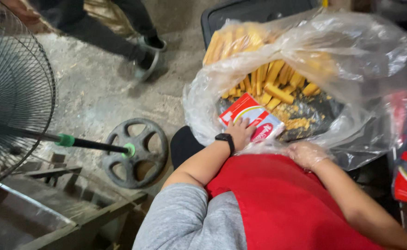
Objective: The person packs fried banana chips into plastic bags by hand while wearing gloves, sealing the bags as they go.
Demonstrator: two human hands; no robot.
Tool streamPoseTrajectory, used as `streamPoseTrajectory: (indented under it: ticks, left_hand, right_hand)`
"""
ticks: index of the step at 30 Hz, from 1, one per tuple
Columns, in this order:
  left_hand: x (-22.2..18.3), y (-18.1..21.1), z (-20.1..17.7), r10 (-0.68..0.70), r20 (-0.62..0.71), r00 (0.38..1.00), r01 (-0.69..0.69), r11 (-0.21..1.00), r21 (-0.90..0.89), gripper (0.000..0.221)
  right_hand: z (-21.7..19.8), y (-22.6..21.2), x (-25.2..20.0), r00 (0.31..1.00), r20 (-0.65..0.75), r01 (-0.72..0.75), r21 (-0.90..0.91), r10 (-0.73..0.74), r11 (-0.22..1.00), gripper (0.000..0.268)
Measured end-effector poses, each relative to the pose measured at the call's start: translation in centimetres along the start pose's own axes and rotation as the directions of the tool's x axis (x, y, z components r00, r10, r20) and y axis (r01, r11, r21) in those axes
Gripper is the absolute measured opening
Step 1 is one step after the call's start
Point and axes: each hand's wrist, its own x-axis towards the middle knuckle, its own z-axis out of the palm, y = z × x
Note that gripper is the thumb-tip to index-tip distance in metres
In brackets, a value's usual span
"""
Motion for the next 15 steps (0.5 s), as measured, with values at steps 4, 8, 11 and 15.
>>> streamPoseTrajectory:
  ticks: [4, 8, 11, 15]
  left_hand:
    - [0.0, -0.2, 0.7, 0.005, 0.126, 0.992, -0.014, 0.998, 0.067, 0.055]
    - [-0.3, -1.2, 0.9, 0.228, 0.216, 0.949, -0.231, 0.973, -0.01, 0.029]
    - [-0.9, -2.0, -0.4, 0.193, 0.135, 0.972, -0.187, 0.981, -0.061, 0.015]
    - [-1.2, -2.9, -2.2, 0.083, 0.052, 0.995, -0.073, 0.982, -0.172, 0.01]
  right_hand:
    - [-0.9, -0.8, -1.1, 1.0, 0.012, -0.017, 0.018, 0.017, 1.0, 0.043]
    - [-1.0, -0.8, -1.4, 1.0, -0.016, 0.007, 0.03, -0.006, 1.0, 0.04]
    - [-0.9, -0.8, -1.5, 0.998, -0.054, 0.027, 0.042, -0.025, 0.999, 0.04]
    - [-1.5, -1.5, -2.2, 0.998, -0.054, 0.02, 0.018, -0.019, 1.0, 0.042]
